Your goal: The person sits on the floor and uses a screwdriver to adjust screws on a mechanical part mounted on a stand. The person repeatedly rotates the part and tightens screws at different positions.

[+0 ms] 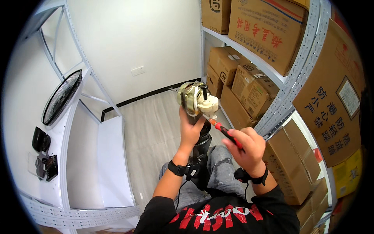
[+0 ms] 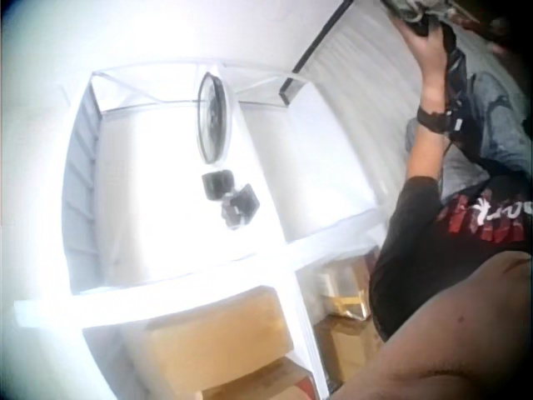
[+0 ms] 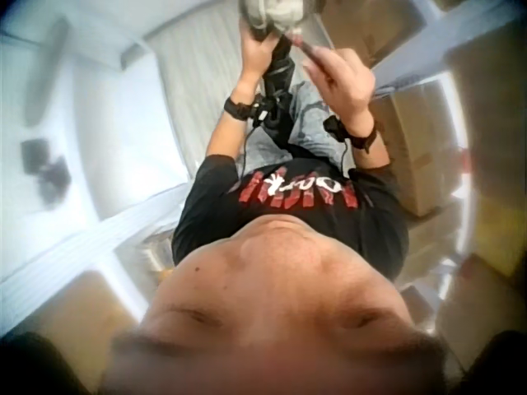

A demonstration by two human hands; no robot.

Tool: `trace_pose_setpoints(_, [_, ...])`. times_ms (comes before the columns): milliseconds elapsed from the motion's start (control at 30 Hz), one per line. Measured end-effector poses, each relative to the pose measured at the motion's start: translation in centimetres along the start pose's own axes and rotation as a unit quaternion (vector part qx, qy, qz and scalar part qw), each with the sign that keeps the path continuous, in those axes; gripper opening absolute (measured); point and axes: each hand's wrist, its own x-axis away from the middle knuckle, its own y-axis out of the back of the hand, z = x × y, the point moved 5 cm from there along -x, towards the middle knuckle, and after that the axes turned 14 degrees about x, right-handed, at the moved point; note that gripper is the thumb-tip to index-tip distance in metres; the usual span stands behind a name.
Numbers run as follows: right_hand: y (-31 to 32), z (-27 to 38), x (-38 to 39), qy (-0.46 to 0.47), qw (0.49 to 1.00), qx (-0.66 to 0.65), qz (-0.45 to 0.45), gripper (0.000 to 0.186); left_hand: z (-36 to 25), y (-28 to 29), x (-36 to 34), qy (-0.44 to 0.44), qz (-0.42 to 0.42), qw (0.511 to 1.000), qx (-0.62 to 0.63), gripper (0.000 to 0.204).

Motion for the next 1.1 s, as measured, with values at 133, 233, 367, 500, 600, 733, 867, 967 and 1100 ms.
trace_pose_setpoints(133, [-0.2,0.3,-1.2,0.038,0.993,-0.107,0.025,0.035,-0.8,-0.4,0.2,-0.042,-0.041,0.998,-0.016,0.083])
trace_pose_setpoints(233, [-0.3,0.1,-0.7,0.101,0.980,-0.144,0.097,0.033,-4.6,-0.6,1.4,-0.168,-0.083,0.912,-0.364,0.091])
trace_pose_setpoints(367, [-0.6,-0.1,-0.3,0.090,0.985,-0.148,0.016,0.032,-8.8,-4.1,4.4,-0.405,0.001,0.806,-0.432,0.075])
trace_pose_setpoints(500, [-2.3,-0.4,0.4,0.096,0.982,-0.146,-0.075,0.042,-9.4,-6.3,4.5,-0.377,0.043,0.836,-0.398,0.043])
trace_pose_setpoints(600, [-2.1,-0.3,-0.8,0.075,0.970,-0.231,-0.022,0.042,-9.9,-6.1,4.1,-0.395,0.039,0.830,-0.391,0.030])
trace_pose_setpoints(733, [-1.8,-1.0,-0.9,0.117,0.948,-0.295,0.037,0.043,-11.1,-6.2,3.3,-0.364,0.134,0.836,-0.389,0.031])
trace_pose_setpoints(867, [-2.1,-1.9,-0.2,0.135,0.955,-0.266,0.002,0.037,-10.7,-6.2,2.7,-0.347,0.188,0.830,-0.394,0.040])
trace_pose_setpoints(967, [-3.0,-2.4,1.0,0.105,0.964,-0.242,-0.042,0.048,-10.3,-7.3,3.1,-0.366,0.145,0.839,-0.376,0.039])
trace_pose_setpoints(1100, [-2.9,-2.8,0.5,0.083,0.952,-0.294,-0.002,0.057,-9.6,-6.3,3.3,-0.388,0.136,0.837,-0.360,0.033])
